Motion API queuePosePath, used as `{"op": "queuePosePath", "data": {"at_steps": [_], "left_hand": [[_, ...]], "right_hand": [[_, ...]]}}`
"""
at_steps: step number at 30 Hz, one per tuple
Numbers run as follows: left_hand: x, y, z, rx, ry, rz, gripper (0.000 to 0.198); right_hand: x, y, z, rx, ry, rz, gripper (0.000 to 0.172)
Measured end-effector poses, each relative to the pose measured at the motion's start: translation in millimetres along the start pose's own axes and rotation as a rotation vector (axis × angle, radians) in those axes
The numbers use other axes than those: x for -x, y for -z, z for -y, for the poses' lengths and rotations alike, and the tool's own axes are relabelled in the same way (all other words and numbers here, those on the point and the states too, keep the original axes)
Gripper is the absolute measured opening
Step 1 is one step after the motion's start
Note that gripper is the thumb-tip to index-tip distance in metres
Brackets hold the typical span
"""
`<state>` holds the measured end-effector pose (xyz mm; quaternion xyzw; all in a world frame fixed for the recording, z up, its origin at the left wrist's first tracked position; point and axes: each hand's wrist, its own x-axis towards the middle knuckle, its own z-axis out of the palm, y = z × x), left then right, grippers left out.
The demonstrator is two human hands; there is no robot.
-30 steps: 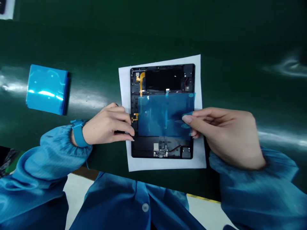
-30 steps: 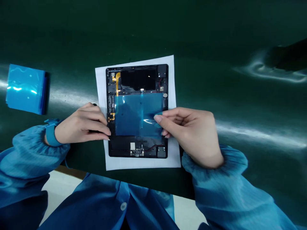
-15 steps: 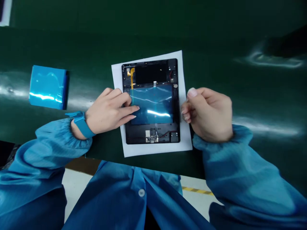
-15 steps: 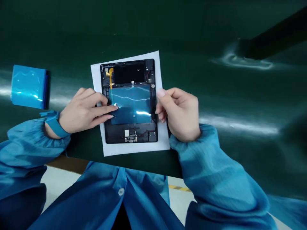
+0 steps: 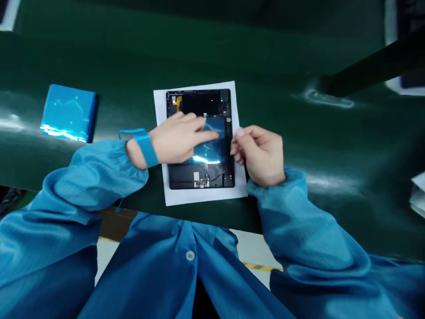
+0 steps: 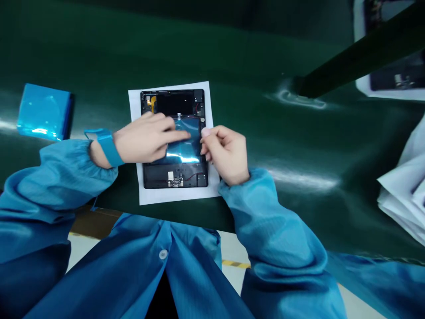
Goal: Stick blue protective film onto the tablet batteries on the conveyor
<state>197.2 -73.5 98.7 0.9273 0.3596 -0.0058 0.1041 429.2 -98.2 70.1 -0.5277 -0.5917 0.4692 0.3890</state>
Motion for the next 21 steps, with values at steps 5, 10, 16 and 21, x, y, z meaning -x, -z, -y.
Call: {"op": "queuePosePath", "data": {"at_steps": [5, 10, 16, 21], "left_hand": [[52, -8.3, 62, 0.115, 0.183, -0.201, 0.075], [66, -22.7, 81, 0.212, 0.155, -0.175, 0.094], [61, -25.0, 78, 0.241, 0.154, -0.189, 0.097], [61, -27.6, 78, 0.245, 0.152, -0.208, 0.096]], "right_hand": [[0, -28, 16, 0.791, 0.605, 0.372, 0.039], [-33, -48, 23, 1.131, 0.72, 0.524, 0.062], [-34, -56, 26, 1.197, 0.68, 0.489, 0.074], [-5, -53, 25, 1.148, 0.826, 0.581, 0.074]]}}
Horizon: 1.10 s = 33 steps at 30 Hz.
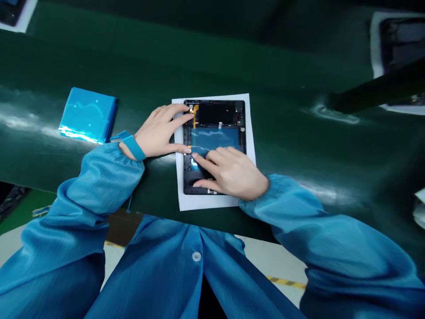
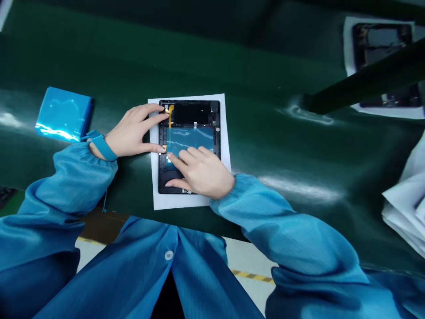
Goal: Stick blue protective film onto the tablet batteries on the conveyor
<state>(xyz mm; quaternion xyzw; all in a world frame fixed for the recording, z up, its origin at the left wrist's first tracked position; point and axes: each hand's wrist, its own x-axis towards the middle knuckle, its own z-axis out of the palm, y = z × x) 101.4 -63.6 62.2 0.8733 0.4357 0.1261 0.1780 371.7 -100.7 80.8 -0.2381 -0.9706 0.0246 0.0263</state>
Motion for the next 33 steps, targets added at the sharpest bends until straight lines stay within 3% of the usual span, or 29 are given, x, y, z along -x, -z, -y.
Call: {"op": "queuePosePath", "data": {"at_steps": [6, 11, 13, 18, 20, 24, 28, 31, 33], "left_hand": [[0, -0.2, 0, 0.003, 0.003, 0.002, 0.098], [-1, 0.3, 1, 0.012, 0.0, 0.003, 0.096], [-1, 0.5, 1, 0.01, -0.002, 0.003, 0.096], [-1, 2.9, 2, -0.005, 0.004, 0.003, 0.095], [-1, 4.2, 2, -0.006, 0.01, 0.004, 0.095], [0, 6.2, 2, 0.001, 0.029, 0.015, 0.096], [1, 8.3, -1, 0.008, 0.048, 0.032, 0.097], [2, 10.4, -3, 0.001, 0.061, 0.039, 0.096], [2, 11.6, -4, -0.009, 0.064, 0.05, 0.095]], "right_hand": [[2, -1, -23, 0.097, -0.266, -0.049, 0.073], [19, 4, 4, 0.002, 0.018, -0.06, 0.07], [27, 4, 6, -0.022, 0.054, -0.08, 0.067], [35, -5, -45, 0.051, -0.265, -0.097, 0.068], [40, -8, -64, 0.044, -0.298, -0.086, 0.072], [59, -5, -65, -0.013, -0.112, -0.073, 0.079], [81, 1, -48, -0.07, 0.095, -0.124, 0.07], [82, -2, -50, -0.077, 0.103, -0.151, 0.063], [73, -7, -58, -0.06, 0.031, -0.148, 0.064]]}}
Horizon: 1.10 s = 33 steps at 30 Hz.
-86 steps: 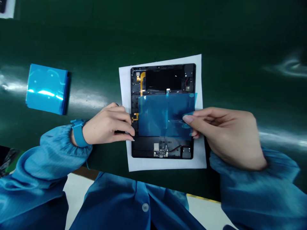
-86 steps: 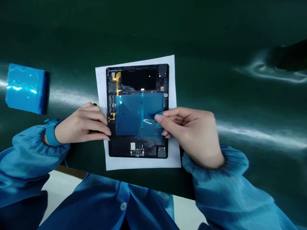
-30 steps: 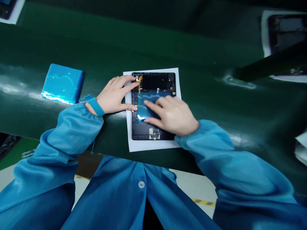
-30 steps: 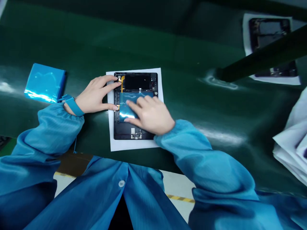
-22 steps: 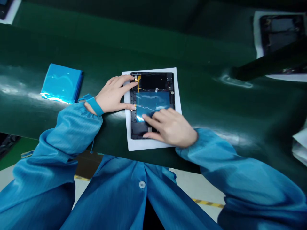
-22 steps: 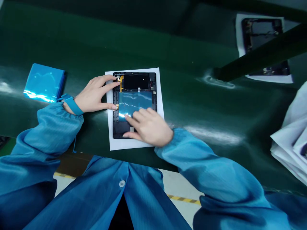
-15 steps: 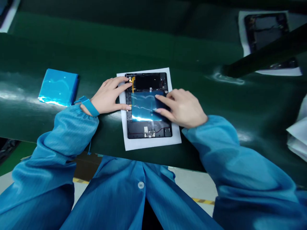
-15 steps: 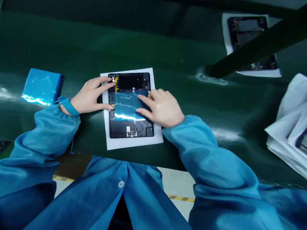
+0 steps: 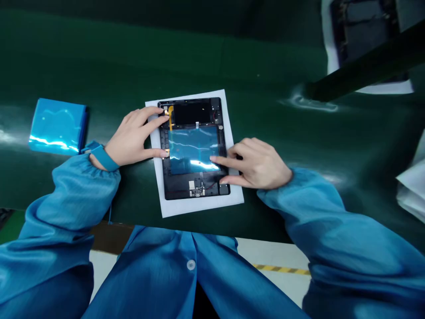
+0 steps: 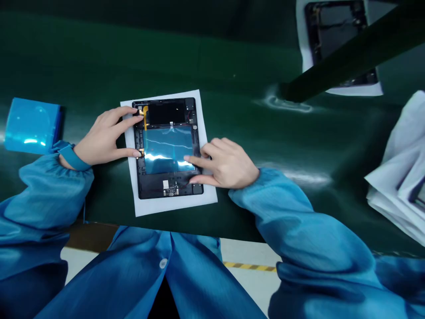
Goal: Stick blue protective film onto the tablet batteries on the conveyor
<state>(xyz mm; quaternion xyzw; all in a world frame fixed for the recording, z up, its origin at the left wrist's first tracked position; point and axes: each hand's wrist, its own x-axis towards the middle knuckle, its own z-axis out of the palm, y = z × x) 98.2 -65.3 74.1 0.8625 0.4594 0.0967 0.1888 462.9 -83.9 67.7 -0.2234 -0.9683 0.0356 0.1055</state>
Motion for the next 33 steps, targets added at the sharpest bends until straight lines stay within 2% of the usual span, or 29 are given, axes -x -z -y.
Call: {"op": "queuePosePath", "data": {"at_steps": [4, 6, 11, 13, 17, 23, 30, 33], "left_hand": [[2, 1.5, 0, -0.016, -0.014, -0.001, 0.096], [2, 2.2, 0, -0.017, -0.011, 0.0, 0.095], [4, 4.1, -2, -0.004, 0.005, 0.008, 0.093], [5, 4.4, -2, -0.008, 0.0, 0.005, 0.092], [7, 4.9, -2, -0.03, -0.011, 0.009, 0.09], [5, 5.3, -4, -0.022, -0.003, 0.008, 0.09], [0, 9.6, -2, -0.023, 0.003, 0.017, 0.093], [-14, 16.9, -5, -0.04, 0.017, 0.018, 0.086]], "right_hand": [[-18, -12, -15, 0.016, -0.216, 0.006, 0.077], [-20, -15, -19, -0.034, -0.255, -0.014, 0.079], [-7, -12, -19, -0.138, -0.106, -0.102, 0.063], [-2, -10, -18, -0.133, -0.059, -0.08, 0.058], [-1, -5, -13, -0.142, -0.066, 0.017, 0.056], [-4, -1, -7, -0.136, -0.022, 0.022, 0.052], [-6, -3, -2, -0.23, -0.15, 0.008, 0.049], [-5, -5, 5, -0.228, -0.274, -0.051, 0.045]]}}
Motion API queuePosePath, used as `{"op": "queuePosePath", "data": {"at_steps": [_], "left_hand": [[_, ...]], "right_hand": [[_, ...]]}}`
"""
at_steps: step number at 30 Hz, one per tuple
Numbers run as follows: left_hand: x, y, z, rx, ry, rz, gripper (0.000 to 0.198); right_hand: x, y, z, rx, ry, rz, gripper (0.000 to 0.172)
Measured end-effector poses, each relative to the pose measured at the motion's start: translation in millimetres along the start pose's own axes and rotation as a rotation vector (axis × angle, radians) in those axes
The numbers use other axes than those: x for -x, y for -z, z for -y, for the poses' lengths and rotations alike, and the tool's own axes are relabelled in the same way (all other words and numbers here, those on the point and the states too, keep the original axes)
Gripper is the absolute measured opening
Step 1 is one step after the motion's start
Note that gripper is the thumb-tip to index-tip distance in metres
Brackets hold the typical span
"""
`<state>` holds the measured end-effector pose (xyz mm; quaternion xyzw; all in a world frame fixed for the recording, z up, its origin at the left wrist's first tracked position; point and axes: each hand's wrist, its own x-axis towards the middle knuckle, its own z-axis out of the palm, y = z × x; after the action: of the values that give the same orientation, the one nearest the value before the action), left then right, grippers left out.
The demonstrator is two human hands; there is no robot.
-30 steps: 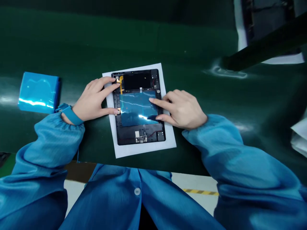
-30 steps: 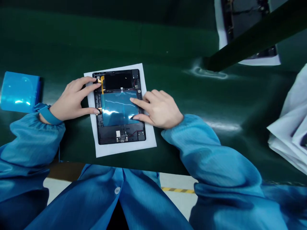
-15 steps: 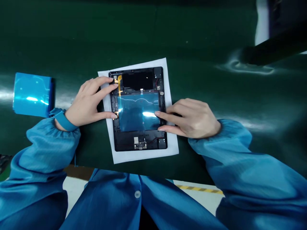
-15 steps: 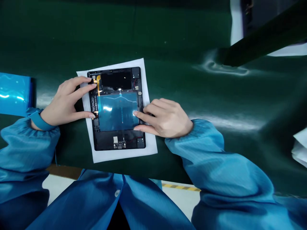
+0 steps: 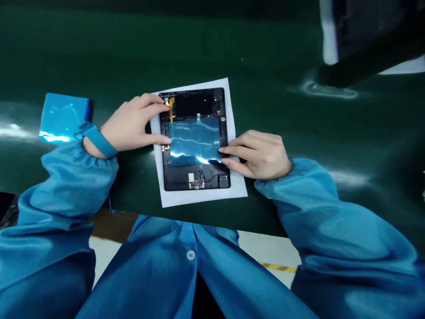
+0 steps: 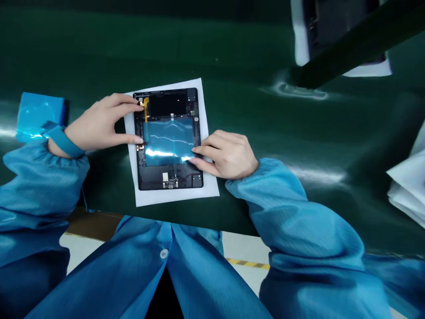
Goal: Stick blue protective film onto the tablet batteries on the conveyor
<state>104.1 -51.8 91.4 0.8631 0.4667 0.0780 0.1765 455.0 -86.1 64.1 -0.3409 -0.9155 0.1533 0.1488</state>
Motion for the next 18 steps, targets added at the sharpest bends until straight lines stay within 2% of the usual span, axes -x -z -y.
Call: {"op": "queuePosePath", "data": {"at_steps": [3, 6, 10, 14, 18], "left_hand": [[-31, 1.7, -6, -0.07, 0.076, -0.067, 0.073], [-72, -8.2, -8, -0.138, 0.159, -0.16, 0.067], [-113, -28.8, 6, -0.143, 0.157, -0.179, 0.053], [-125, -38.7, 27, -0.086, 0.088, -0.143, 0.037], [-122, -36.3, 31, -0.051, 0.107, -0.098, 0.033]], "right_hand": [[4, -5, 4, 0.017, -0.195, -0.166, 0.04], [7, -9, 6, -0.003, -0.357, -0.324, 0.035], [12, -16, 10, -0.038, -0.429, -0.394, 0.037], [17, -21, 17, -0.03, -0.433, -0.356, 0.046], [20, -26, 21, -0.025, -0.432, -0.335, 0.044]]}}
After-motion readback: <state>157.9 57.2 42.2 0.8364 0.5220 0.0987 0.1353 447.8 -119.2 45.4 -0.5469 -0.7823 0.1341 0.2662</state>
